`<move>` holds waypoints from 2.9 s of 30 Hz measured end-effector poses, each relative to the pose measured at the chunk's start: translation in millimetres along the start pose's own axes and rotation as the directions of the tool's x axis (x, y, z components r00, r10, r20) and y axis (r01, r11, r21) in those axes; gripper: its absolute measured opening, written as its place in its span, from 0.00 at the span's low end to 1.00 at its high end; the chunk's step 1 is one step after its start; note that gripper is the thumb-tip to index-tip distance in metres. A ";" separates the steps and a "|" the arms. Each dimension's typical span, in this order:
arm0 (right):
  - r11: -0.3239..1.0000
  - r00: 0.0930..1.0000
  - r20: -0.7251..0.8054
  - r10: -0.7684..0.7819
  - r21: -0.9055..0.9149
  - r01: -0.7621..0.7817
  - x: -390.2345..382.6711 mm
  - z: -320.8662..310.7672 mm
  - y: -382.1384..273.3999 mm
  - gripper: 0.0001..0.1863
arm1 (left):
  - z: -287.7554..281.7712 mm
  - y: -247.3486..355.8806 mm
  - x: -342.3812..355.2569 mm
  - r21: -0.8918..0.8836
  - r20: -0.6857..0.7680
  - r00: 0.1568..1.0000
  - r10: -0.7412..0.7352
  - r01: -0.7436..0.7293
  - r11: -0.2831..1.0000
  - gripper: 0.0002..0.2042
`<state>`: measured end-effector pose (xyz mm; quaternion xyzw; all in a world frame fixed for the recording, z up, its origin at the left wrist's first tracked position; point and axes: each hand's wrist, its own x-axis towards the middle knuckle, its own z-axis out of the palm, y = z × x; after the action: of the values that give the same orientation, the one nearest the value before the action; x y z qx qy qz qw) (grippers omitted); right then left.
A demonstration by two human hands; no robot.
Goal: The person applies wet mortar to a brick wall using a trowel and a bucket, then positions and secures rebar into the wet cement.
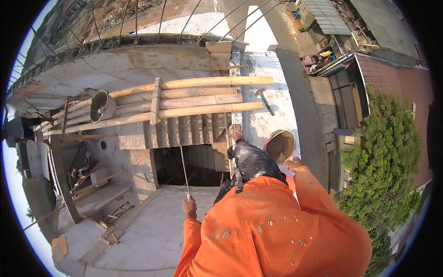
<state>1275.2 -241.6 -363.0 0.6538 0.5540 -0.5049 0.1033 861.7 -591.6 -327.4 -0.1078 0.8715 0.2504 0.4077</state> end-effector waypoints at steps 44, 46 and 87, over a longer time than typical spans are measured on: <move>0.639 0.787 0.524 -0.327 -0.491 0.593 225.0 -103.8 -259.6 0.09 | 155.0 44.0 -92.5 -0.117 -0.438 0.876 -0.201 0.166 0.979 0.21; 0.669 0.749 0.643 -0.160 -0.487 0.561 251.5 -80.3 -296.7 0.11 | 180.3 82.3 -94.4 -0.264 -0.559 0.796 -0.234 0.096 0.960 0.19; -0.182 -0.166 0.986 0.012 0.166 0.969 -91.0 254.5 -195.1 0.20 | 510.4 -292.3 -312.3 -0.963 -0.032 0.302 -0.953 0.247 0.111 0.11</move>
<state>985.8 -403.6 -329.0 -0.3558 0.8103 -0.3118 0.3459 1512.6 -577.9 -467.2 -0.7609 0.5448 0.3525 0.0083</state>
